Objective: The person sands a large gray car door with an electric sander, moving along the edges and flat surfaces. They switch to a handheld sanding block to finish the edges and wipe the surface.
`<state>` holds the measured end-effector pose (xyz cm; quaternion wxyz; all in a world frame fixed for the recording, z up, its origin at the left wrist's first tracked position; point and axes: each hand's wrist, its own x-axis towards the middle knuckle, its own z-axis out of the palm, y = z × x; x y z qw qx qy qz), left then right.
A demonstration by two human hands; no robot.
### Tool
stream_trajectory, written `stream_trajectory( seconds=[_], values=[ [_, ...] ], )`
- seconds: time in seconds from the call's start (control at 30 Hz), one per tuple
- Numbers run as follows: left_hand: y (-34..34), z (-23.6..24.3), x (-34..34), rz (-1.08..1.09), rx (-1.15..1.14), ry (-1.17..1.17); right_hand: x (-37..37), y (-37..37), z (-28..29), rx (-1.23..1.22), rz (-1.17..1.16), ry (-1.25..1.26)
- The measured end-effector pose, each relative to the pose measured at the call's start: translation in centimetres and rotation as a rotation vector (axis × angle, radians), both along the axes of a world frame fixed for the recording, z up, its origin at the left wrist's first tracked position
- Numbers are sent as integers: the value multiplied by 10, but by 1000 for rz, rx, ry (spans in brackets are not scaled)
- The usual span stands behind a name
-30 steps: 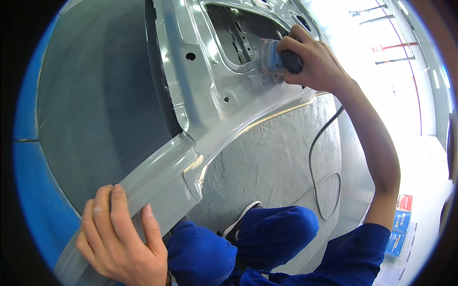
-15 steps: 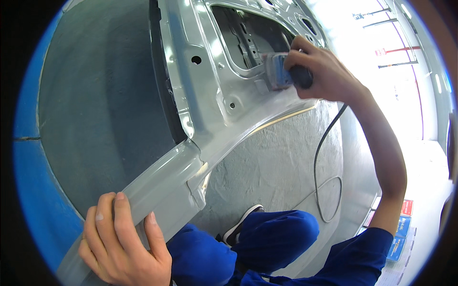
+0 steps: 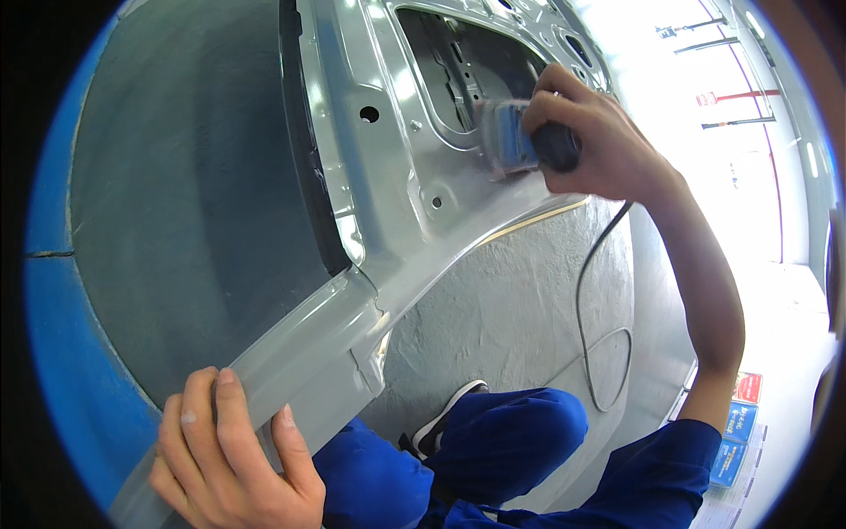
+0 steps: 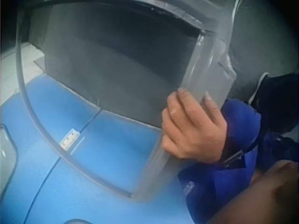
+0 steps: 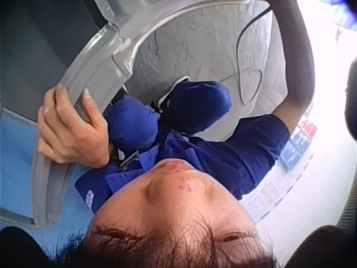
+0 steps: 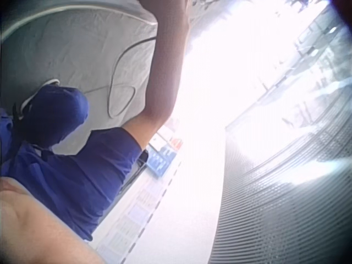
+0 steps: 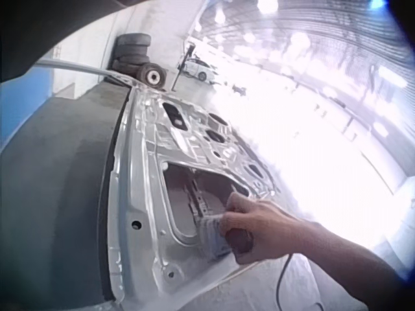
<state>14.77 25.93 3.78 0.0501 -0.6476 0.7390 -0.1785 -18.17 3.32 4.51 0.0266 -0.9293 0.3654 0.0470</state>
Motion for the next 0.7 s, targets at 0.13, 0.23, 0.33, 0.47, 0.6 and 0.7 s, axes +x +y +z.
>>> stream_trajectory(
  seconds=[0.13, 0.23, 0.33, 0.47, 0.6, 0.7],
  values=[
    [1, 4, -2, -14, -20, -10, 26, 5, 1, 19, 74, -36],
    [1, 2, -2, -21, -23, -32, 25, -5, -3, -5, -5, -50],
    [2, 0, -2, -10, -16, -27, 22, -3, -5, 32, 74, -119],
    [4, -4, -2, -21, -17, -38, 27, -20, -14, -26, -22, -145],
    [3, 0, -3, -40, -33, -57, 36, -2, -6, 47, 1, -131],
    [6, -5, -3, -46, -23, -62, 30, -13, -20, -24, 4, -180]
  ],
)
